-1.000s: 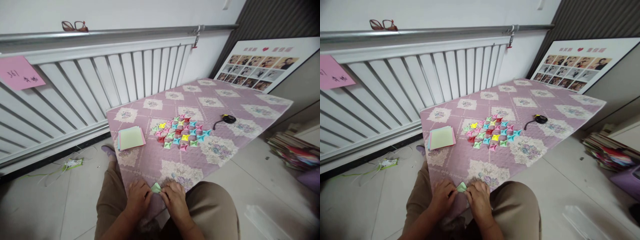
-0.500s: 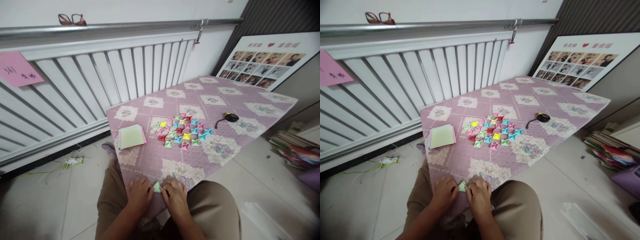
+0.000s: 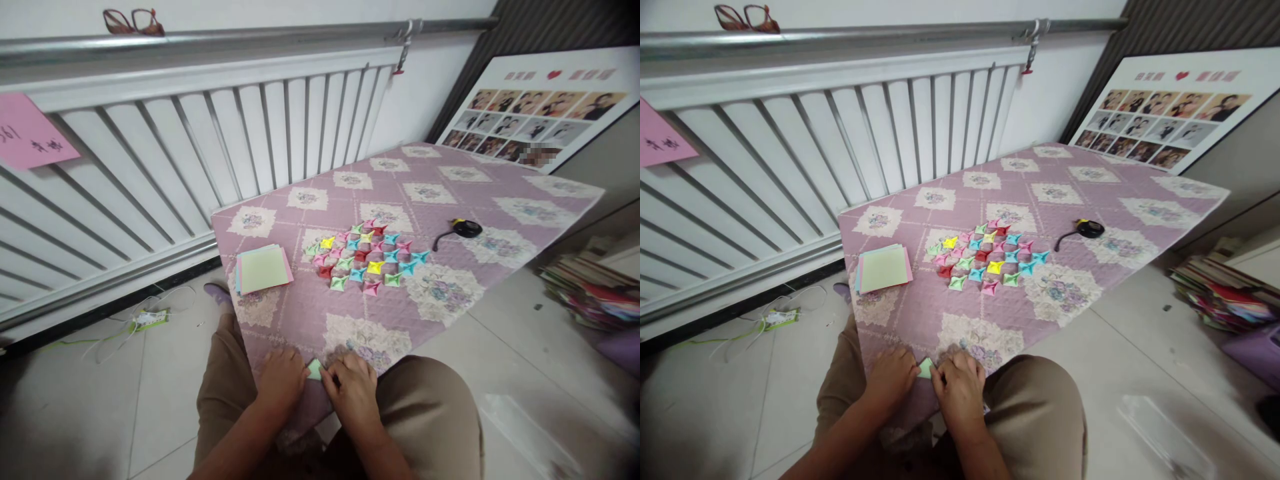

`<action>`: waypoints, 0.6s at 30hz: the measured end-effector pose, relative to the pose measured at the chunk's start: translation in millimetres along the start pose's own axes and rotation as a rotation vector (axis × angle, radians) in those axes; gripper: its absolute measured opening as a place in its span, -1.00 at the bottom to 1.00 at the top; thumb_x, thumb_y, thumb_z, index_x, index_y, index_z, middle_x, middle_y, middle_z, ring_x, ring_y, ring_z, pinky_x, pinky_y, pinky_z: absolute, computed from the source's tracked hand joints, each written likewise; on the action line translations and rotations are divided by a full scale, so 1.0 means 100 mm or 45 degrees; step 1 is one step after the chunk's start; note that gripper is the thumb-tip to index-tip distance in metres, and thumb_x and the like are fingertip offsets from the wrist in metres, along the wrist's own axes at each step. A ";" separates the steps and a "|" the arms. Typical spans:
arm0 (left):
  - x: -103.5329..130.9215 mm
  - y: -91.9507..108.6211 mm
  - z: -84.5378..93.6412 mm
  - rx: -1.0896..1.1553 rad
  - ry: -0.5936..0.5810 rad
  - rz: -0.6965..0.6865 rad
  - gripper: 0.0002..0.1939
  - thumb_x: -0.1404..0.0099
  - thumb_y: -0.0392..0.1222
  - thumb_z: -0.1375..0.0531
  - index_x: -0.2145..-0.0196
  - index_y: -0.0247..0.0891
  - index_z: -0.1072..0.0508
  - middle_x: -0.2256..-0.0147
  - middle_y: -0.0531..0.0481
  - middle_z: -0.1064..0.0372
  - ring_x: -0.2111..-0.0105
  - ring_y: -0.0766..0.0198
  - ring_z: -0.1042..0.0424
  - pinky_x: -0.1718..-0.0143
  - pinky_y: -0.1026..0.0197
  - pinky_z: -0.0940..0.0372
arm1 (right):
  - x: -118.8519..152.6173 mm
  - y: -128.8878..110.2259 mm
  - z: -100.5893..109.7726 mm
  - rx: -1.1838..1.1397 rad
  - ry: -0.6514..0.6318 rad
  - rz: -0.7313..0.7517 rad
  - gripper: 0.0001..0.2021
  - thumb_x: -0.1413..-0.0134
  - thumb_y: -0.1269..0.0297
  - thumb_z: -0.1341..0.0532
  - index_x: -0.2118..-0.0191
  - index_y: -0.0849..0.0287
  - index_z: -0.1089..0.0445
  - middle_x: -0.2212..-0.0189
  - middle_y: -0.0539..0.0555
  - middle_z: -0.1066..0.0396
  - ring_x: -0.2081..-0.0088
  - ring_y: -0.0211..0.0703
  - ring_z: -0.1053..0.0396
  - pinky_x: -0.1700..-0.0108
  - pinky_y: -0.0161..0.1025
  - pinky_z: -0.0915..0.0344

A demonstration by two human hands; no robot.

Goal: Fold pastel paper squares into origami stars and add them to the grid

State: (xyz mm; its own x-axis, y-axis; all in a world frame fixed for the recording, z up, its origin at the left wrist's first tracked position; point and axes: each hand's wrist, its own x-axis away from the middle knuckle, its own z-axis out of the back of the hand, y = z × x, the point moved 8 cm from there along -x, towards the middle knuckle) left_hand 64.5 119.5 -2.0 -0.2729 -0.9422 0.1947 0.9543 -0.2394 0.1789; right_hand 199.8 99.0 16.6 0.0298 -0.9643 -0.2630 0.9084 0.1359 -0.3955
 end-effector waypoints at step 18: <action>-0.06 0.05 0.05 -0.033 -0.134 -0.031 -0.79 -0.32 -0.17 -0.06 0.23 -0.29 -0.46 0.23 -0.15 -0.41 0.18 0.02 -0.37 0.19 0.02 -0.22 | 0.01 0.03 -0.06 -0.011 -0.028 -0.048 -0.78 -0.07 0.21 -0.22 0.55 0.07 -0.32 0.44 0.00 -0.32 0.27 -0.08 -0.26 0.15 -0.12 -0.04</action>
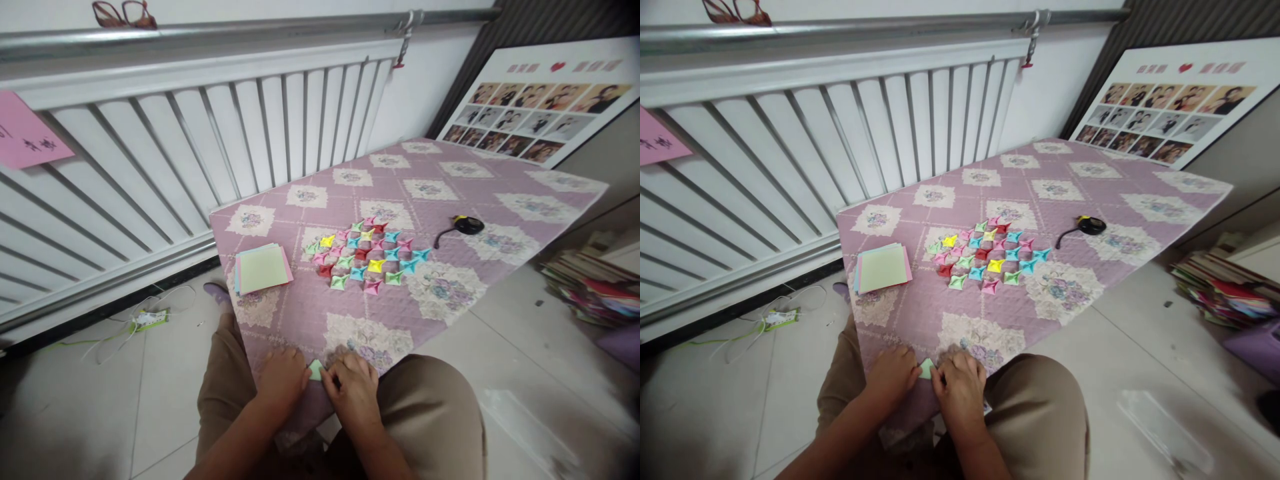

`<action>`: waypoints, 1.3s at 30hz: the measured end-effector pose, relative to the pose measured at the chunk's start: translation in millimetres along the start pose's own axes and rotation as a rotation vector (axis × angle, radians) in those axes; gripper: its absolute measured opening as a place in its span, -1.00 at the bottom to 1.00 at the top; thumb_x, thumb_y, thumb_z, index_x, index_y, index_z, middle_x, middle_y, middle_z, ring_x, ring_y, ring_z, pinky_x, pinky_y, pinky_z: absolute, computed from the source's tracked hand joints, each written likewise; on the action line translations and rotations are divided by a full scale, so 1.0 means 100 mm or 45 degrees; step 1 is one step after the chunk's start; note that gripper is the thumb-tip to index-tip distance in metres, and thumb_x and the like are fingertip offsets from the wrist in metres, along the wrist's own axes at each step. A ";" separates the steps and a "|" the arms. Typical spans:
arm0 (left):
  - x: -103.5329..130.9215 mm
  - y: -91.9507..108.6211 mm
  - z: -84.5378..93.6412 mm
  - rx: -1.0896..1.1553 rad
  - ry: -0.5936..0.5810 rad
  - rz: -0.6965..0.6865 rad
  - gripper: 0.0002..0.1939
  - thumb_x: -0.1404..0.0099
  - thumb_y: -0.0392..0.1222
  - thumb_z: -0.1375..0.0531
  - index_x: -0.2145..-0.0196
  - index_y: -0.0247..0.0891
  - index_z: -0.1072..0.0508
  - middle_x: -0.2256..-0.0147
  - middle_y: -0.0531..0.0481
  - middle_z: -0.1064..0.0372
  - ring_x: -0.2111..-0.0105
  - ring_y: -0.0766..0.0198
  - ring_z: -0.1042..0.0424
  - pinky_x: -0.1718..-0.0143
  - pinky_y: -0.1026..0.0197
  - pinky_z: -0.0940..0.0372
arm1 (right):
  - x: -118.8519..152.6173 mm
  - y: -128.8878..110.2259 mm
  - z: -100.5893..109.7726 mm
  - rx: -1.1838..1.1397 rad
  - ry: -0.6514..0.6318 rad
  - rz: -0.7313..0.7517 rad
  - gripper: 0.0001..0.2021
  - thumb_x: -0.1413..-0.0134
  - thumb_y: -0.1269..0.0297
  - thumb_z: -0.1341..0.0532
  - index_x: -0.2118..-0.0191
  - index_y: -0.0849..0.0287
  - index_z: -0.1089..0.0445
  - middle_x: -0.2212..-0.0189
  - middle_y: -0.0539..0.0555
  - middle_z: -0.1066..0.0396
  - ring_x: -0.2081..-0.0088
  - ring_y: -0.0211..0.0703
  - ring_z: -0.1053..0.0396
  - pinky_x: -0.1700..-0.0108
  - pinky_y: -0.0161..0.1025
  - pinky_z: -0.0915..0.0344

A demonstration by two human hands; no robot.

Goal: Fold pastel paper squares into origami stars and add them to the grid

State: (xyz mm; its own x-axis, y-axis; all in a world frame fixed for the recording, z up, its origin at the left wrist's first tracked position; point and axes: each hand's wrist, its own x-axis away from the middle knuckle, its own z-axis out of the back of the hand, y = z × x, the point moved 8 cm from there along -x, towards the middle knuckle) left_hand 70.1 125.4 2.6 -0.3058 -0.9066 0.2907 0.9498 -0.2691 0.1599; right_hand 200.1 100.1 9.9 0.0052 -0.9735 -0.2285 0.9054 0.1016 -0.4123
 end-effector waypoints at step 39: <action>0.09 0.14 -0.18 -0.005 0.307 -0.630 -0.77 -0.38 -0.16 -0.09 0.02 -0.06 -0.39 0.08 0.06 -0.35 0.10 0.24 -0.23 0.10 0.16 -0.11 | 0.08 0.07 0.09 -0.019 -0.020 -0.016 -0.83 -0.08 0.26 -0.21 0.51 0.08 -0.34 0.40 0.00 -0.34 0.25 -0.12 -0.24 0.14 -0.16 -0.04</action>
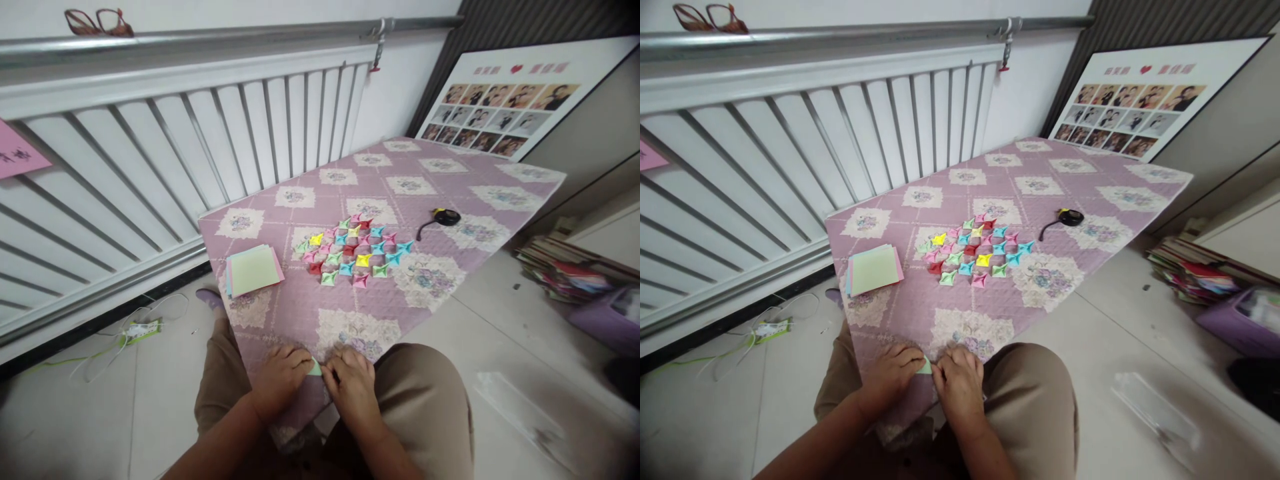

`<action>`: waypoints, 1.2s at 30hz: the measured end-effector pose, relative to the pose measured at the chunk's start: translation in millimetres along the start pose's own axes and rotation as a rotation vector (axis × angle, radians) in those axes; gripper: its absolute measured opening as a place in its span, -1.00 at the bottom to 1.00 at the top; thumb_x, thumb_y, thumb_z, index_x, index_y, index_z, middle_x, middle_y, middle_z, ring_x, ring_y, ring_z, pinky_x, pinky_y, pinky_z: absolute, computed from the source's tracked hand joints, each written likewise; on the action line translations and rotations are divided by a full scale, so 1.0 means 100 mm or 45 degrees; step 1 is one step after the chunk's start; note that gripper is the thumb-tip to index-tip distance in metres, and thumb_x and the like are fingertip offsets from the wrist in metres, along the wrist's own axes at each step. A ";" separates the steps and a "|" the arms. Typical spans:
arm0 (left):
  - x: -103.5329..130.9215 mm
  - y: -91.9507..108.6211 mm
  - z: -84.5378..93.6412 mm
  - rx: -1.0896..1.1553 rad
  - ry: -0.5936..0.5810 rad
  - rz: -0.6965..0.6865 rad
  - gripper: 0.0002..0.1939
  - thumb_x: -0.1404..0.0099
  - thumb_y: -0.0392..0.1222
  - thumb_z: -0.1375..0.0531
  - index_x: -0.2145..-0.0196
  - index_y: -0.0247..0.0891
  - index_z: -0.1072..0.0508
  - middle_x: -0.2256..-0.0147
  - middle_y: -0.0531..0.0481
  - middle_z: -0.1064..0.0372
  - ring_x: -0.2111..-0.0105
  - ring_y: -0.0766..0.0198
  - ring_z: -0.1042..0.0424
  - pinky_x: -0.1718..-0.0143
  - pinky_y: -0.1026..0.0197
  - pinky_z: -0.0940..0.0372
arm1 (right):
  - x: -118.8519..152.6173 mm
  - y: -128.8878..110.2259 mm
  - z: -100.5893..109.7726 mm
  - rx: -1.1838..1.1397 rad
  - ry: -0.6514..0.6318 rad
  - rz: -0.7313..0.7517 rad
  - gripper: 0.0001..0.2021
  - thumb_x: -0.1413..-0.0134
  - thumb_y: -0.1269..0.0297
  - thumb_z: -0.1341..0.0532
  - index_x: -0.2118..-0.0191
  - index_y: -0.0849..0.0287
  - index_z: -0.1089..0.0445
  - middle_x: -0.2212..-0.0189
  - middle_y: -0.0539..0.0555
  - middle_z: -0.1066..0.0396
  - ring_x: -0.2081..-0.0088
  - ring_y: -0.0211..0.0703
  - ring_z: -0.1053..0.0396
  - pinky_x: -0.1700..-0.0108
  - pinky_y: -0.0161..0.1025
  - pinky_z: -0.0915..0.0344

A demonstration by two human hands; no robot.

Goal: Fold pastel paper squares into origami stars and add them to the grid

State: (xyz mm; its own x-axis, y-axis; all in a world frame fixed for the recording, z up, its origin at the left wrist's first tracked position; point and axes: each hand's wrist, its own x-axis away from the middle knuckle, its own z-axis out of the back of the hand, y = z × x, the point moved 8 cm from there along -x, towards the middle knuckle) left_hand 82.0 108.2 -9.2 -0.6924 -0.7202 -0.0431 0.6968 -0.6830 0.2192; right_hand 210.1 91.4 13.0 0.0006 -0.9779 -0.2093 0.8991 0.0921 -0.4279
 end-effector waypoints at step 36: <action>-0.03 -0.06 0.00 0.174 -0.047 0.079 -0.79 -0.36 -0.20 -0.11 0.07 -0.04 -0.43 0.09 0.06 -0.37 0.09 0.24 -0.24 0.05 0.15 -0.11 | 0.06 0.08 -0.12 0.004 0.058 -0.035 -0.83 -0.09 0.22 -0.20 0.50 0.07 -0.31 0.38 0.01 -0.36 0.20 -0.07 -0.27 0.02 -0.06 -0.05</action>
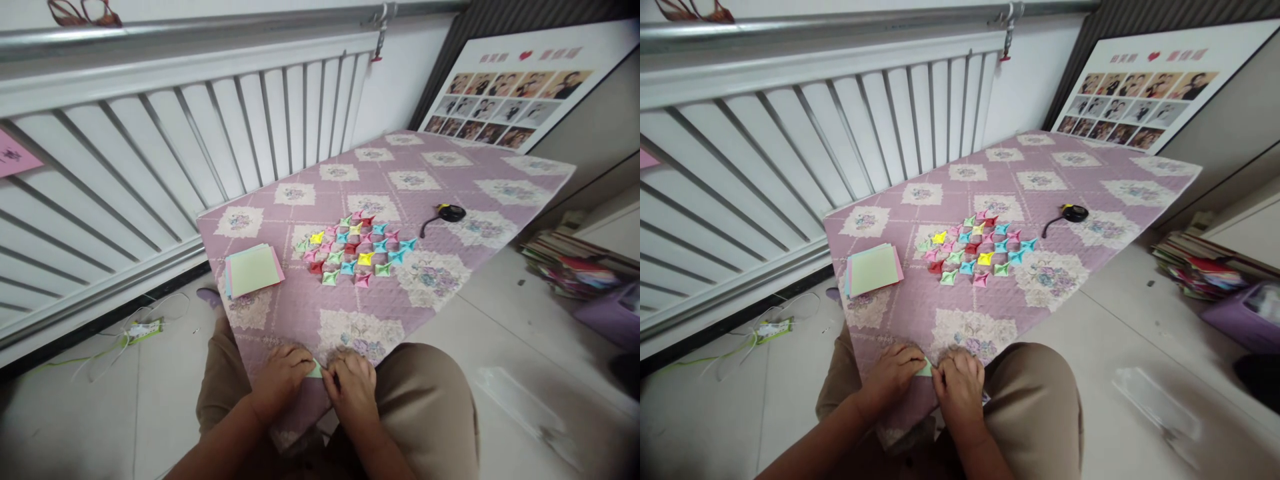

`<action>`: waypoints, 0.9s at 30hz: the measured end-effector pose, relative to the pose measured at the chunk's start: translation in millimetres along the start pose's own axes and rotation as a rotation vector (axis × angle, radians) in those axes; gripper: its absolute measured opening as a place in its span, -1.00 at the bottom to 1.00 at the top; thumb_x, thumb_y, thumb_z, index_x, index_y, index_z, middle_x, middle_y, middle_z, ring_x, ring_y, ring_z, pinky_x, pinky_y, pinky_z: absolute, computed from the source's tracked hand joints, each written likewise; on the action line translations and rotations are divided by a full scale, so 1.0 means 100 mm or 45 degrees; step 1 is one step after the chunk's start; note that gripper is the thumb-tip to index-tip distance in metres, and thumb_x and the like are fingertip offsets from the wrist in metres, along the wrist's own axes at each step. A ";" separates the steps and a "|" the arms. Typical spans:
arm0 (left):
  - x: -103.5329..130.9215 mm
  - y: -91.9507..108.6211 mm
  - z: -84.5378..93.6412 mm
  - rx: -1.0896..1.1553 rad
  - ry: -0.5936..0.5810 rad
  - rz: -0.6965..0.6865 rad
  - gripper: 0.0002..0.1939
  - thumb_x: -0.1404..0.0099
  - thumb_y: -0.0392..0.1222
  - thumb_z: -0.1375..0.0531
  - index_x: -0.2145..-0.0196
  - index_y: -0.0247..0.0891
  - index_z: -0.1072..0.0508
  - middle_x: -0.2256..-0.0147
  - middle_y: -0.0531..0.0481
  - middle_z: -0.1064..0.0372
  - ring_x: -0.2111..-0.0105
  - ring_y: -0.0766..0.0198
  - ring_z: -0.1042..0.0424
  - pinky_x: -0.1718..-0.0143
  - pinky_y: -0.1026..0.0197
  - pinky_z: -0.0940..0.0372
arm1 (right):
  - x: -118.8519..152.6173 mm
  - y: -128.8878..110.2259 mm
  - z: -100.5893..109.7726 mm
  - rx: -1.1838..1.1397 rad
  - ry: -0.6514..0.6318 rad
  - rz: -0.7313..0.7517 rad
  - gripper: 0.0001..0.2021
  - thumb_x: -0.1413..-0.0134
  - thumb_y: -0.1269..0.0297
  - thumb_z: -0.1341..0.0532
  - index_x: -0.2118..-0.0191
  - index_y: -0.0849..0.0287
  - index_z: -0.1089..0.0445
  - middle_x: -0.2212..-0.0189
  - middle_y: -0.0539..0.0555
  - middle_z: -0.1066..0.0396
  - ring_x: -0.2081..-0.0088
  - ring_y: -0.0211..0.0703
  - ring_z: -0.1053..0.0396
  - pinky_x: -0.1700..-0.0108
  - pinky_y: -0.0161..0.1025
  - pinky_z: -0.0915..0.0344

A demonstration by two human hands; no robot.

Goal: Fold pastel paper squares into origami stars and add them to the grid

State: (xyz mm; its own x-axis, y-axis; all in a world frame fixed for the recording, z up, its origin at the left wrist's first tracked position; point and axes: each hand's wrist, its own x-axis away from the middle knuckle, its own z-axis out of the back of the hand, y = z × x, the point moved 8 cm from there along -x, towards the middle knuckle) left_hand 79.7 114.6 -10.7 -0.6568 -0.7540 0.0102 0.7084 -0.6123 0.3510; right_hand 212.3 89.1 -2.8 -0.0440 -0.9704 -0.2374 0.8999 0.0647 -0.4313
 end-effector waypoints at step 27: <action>-0.02 -0.38 0.05 0.097 -0.194 0.442 -0.33 -0.13 -0.18 -0.21 -0.19 0.02 -0.14 -0.32 -0.14 0.35 -0.29 -0.16 0.31 -0.14 -0.37 0.22 | 0.33 -0.36 -0.12 0.010 -0.003 0.444 -0.59 -0.04 0.06 -0.26 -0.02 -0.03 -0.34 0.10 0.04 -0.44 0.02 -0.01 -0.29 -0.13 -0.02 0.08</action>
State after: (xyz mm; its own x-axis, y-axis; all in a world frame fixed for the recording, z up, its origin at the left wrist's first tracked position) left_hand 52.9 140.2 -18.8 -0.4164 -0.8658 0.2774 0.8778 -0.3034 0.3708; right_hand 172.7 58.0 -5.5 0.2675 -0.8908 -0.3673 0.8640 0.3905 -0.3177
